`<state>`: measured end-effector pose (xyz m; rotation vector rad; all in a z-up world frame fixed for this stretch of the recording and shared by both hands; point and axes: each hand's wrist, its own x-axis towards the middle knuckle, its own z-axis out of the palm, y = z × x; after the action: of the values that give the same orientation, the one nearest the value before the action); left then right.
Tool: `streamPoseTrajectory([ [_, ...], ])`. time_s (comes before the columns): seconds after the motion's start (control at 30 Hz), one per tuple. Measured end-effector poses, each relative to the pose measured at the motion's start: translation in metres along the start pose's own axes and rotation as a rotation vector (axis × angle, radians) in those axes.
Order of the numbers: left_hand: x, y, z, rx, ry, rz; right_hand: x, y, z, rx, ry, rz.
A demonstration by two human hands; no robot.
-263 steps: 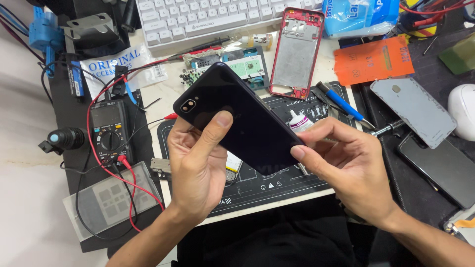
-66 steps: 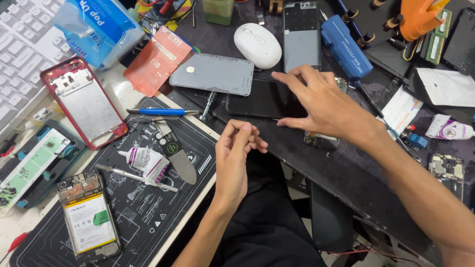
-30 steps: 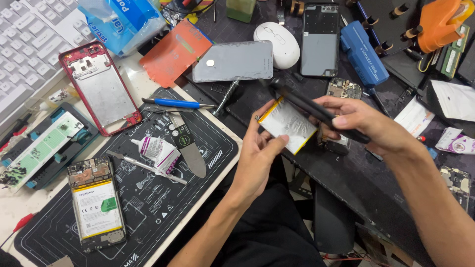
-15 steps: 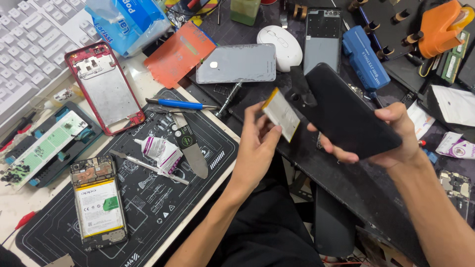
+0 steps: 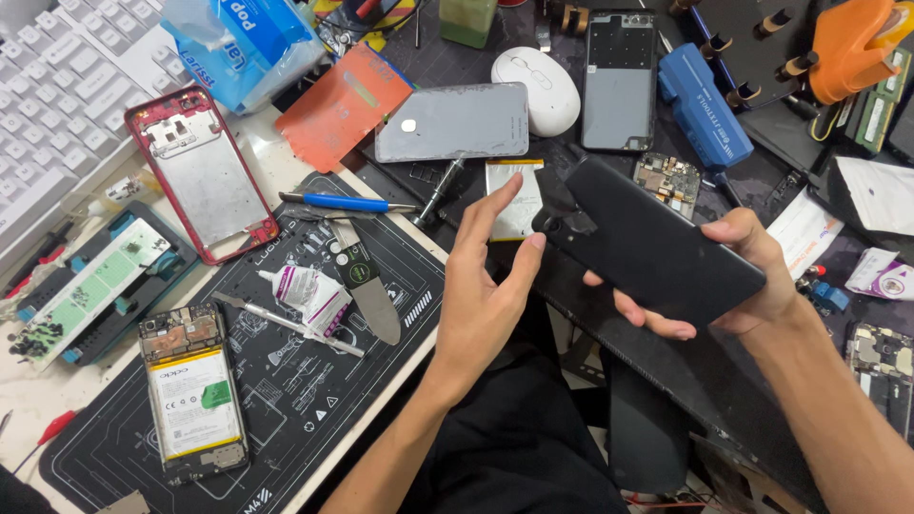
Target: The person removes a battery and internal components from a mobile phone and then uses a screwdriver to install and secure a component onto the phone frame.
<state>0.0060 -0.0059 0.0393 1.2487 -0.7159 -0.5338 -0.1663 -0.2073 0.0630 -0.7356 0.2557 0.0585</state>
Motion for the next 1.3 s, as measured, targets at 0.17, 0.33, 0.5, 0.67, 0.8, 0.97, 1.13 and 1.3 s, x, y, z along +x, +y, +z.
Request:
streamPoseTrajectory([
  [0.17,0.004,0.009,-0.002,-0.023,-0.01,0.017,-0.003,0.006,-0.001,-0.034,-0.031,0.026],
  [0.33,0.005,0.006,-0.001,-0.073,0.052,0.016,-0.006,0.002,0.0,-0.011,-0.044,0.076],
  [0.5,0.005,0.0,0.002,-0.189,0.054,-0.022,-0.011,-0.011,0.004,-0.078,0.102,-0.05],
  [0.67,0.007,-0.005,0.011,-0.135,0.038,-0.06,-0.023,-0.03,0.006,-0.188,0.209,-0.246],
  [0.8,0.009,-0.011,0.025,-0.143,0.004,-0.09,-0.035,-0.054,0.003,-0.254,0.232,-0.281],
  [0.97,0.02,-0.02,0.044,0.003,-0.028,-0.053,-0.046,-0.071,-0.004,-0.526,0.331,-0.354],
  [1.13,0.032,-0.028,0.058,0.136,-0.145,0.062,-0.057,-0.078,-0.019,-0.807,0.583,-0.452],
  [1.3,0.03,-0.037,0.059,0.248,-0.126,0.172,-0.061,-0.085,-0.051,-1.091,0.844,-0.293],
])
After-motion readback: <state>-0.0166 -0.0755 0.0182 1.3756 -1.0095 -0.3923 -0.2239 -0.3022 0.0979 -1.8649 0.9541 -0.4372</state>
